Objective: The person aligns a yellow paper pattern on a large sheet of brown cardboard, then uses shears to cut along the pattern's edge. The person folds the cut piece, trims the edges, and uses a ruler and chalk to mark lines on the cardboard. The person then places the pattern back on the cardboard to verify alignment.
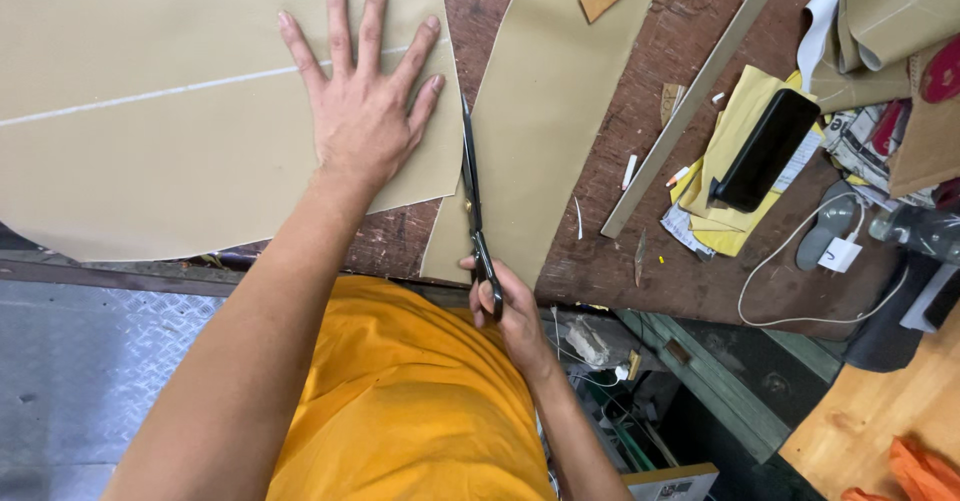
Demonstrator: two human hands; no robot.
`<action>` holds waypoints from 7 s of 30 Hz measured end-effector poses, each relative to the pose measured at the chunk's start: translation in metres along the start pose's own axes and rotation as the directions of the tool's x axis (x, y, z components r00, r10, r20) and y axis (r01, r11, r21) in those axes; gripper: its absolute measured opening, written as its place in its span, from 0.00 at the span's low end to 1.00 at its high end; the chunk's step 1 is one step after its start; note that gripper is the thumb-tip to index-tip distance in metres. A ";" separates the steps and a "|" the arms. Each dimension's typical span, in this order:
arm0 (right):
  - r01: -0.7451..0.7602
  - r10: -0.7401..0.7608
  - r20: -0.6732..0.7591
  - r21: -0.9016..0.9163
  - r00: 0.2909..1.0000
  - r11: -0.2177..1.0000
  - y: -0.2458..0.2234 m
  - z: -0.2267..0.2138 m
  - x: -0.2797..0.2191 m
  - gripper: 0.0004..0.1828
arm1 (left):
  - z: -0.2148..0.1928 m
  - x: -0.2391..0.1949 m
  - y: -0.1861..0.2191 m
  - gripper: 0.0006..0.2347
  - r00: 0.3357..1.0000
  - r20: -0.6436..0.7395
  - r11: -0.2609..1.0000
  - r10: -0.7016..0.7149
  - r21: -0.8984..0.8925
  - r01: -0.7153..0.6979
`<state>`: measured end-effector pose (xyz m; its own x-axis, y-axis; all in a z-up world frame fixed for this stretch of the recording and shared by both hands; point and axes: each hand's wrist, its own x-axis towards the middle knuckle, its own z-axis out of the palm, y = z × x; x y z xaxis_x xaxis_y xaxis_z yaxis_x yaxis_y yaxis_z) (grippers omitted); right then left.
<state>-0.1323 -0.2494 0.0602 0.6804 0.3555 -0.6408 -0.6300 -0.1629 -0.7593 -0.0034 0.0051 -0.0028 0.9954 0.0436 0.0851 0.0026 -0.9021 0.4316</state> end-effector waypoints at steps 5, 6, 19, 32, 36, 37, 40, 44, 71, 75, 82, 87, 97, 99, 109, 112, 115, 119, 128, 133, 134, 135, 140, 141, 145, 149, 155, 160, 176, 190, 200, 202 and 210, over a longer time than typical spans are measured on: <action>-0.009 0.009 -0.020 -0.003 1.000 1.000 -0.001 0.003 -0.001 0.29 | 0.000 -0.001 0.000 0.20 1.000 0.013 1.000 -0.006 -0.017 0.006; -0.005 0.005 -0.026 -0.018 1.000 1.000 -0.001 0.003 0.000 0.29 | 0.001 -0.001 0.000 0.20 1.000 0.011 1.000 -0.004 -0.016 0.004; -0.041 0.037 -0.085 -0.045 0.996 0.998 -0.003 0.004 0.003 0.27 | 0.002 0.000 -0.002 0.20 1.000 0.001 1.000 0.005 -0.019 -0.005; -0.043 0.040 -0.089 -0.032 0.995 0.999 0.000 -0.001 0.004 0.23 | 0.002 -0.002 -0.002 0.21 1.000 0.012 1.000 0.000 -0.007 0.000; -0.040 0.039 -0.085 -0.011 0.996 0.999 0.002 -0.002 0.004 0.21 | 0.002 -0.001 -0.001 0.21 1.000 -0.003 1.000 0.005 -0.003 -0.005; -0.047 0.046 -0.089 -0.013 0.995 0.999 0.003 -0.003 0.005 0.20 | 0.002 -0.001 -0.001 0.21 1.000 -0.001 1.000 0.004 -0.003 -0.004; -0.032 0.032 -0.075 0.001 0.997 0.999 0.004 -0.005 0.006 0.21 | 0.003 0.000 -0.002 0.21 1.000 0.002 1.000 0.002 -0.007 -0.002; -0.022 0.022 -0.072 -0.002 0.997 1.000 0.006 -0.007 0.005 0.21 | 0.003 -0.001 -0.002 0.21 1.000 0.005 1.000 0.002 -0.009 -0.002; -0.068 0.062 -0.050 -0.115 0.997 0.991 -0.006 -0.020 -0.031 0.31 | 0.000 -0.003 0.000 0.18 0.989 0.027 0.989 0.147 -0.037 -0.146; -0.096 0.094 -0.045 -0.050 0.995 0.994 -0.002 -0.024 -0.036 0.31 | -0.007 -0.021 0.014 0.16 0.963 0.048 0.963 0.265 -0.071 -0.261; -0.010 0.009 -0.022 -0.026 1.000 1.000 -0.004 -0.027 -0.025 0.32 | -0.012 -0.002 0.024 0.13 0.984 0.016 0.980 0.179 -0.097 -0.176; -0.028 0.028 -0.011 -0.021 1.000 0.999 -0.008 -0.027 -0.018 0.31 | -0.003 0.031 0.026 0.05 0.974 0.069 0.976 0.218 0.001 -0.218; -0.022 0.022 0.017 0.003 1.000 1.000 0.000 -0.033 -0.014 0.27 | 0.009 0.070 0.023 0.05 0.994 0.100 0.940 -0.032 -0.336 0.064; -0.006 0.006 0.013 -0.017 1.000 1.000 0.002 -0.035 -0.014 0.24 | 0.001 0.079 0.015 0.06 0.963 0.148 0.744 -0.227 -0.611 0.269; 0.139 -0.122 -0.224 0.062 0.967 0.988 0.007 -0.040 -0.008 0.25 | -0.040 -0.048 0.013 0.25 0.988 0.119 0.995 0.098 -0.002 -0.098; 0.177 -0.325 -0.361 -0.386 0.874 0.906 -0.003 -0.047 0.018 0.24 | -0.031 -0.068 0.015 0.27 0.977 0.196 0.997 0.080 -0.009 -0.080; 0.047 -0.541 -0.367 -0.795 0.756 0.605 -0.018 -0.050 0.034 0.24 | -0.025 -0.074 0.005 0.26 0.968 0.239 0.996 0.082 0.017 -0.089; -0.218 -0.577 -0.360 -0.928 0.733 0.302 -0.044 -0.042 0.051 0.25 | -0.027 -0.074 -0.013 0.27 0.989 0.145 1.000 -0.003 0.028 -0.001; 0.144 -0.607 -0.178 -0.885 0.775 0.443 -0.088 0.007 0.124 0.23 | -0.043 -0.087 -0.019 0.30 0.990 0.142 0.999 -0.024 0.038 0.019; 0.113 -0.665 -0.249 -0.885 0.704 0.452 -0.094 0.038 0.185 0.23 | -0.052 -0.073 -0.029 0.31 0.979 0.198 0.999 0.044 0.000 -0.045; 0.086 -0.581 -0.310 -0.829 0.752 0.553 -0.093 0.040 0.187 0.19 | -0.054 -0.069 -0.032 0.31 0.975 0.216 0.999 0.044 -0.004 -0.044; 0.053 -0.489 -0.358 -0.762 0.796 0.645 -0.093 0.040 0.190 0.15 | -0.054 -0.064 -0.033 0.30 0.971 0.233 0.999 0.043 -0.008 -0.042; 0.099 -0.320 -0.408 -0.478 0.855 0.873 -0.091 0.022 0.187 0.07 | -0.059 -0.076 -0.052 0.29 0.959 0.265 0.994 0.100 0.021 -0.109; 0.134 -0.347 -0.385 -0.482 0.855 0.866 -0.092 0.019 0.191 0.07 | -0.060 -0.077 -0.060 0.29 0.963 0.237 0.991 0.126 0.018 -0.134; 0.146 -0.385 -0.400 -0.513 0.832 0.846 -0.074 0.002 0.183 0.08 | -0.062 -0.089 -0.081 0.30 0.949 0.213 0.971 0.234 -0.005 -0.238; 0.063 -0.399 -0.571 -0.517 0.718 0.854 -0.081 -0.029 0.157 0.10 | -0.075 -0.078 -0.092 0.28 0.911 0.302 0.960 0.280 -0.086 -0.266; -0.033 -0.460 -0.617 -0.620 0.639 0.784 -0.076 -0.014 0.113 0.21 | -0.111 -0.097 -0.130 0.21 0.958 0.144 0.931 0.247 -0.311 -0.193; -0.128 -0.497 -0.551 -0.746 0.671 0.653 -0.052 0.066 0.138 0.29 | -0.171 -0.148 -0.184 0.31 0.883 -0.117 0.885 -0.454 -0.174 0.432; 0.222 -0.119 -0.366 0.253 0.923 0.942 -0.101 0.057 0.077 0.18 | -0.213 -0.136 -0.263 0.14 0.533 0.708 0.027 -0.463 -0.590 0.807; -0.019 -0.212 -0.688 -0.312 0.694 0.950 -0.135 0.065 0.237 0.04 | -0.181 -0.004 -0.280 0.12 0.658 0.457 0.070 -0.599 -0.788 0.611; -0.040 -0.234 -0.704 -0.349 0.671 0.936 -0.131 0.068 0.226 0.08 | -0.168 -0.009 -0.284 0.09 0.893 -0.087 0.878 -0.442 -0.246 0.410; -0.069 -0.217 -0.722 -0.345 0.657 0.936 -0.132 0.070 0.225 0.09 | -0.171 -0.006 -0.283 0.09 0.884 -0.071 0.865 -0.462 -0.258 0.431; -0.017 -0.254 -0.729 -0.342 0.635 0.940 -0.121 0.067 0.226 0.06 | -0.177 -0.002 -0.278 0.09 0.802 0.062 0.751 -0.594 -0.314 0.580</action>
<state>0.0727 -0.0881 0.0146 0.8653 -0.4040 -0.2967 -0.4754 -0.4736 -0.7414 -0.0232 0.3322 0.0362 0.8030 0.5439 -0.2437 0.5495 -0.5174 0.6560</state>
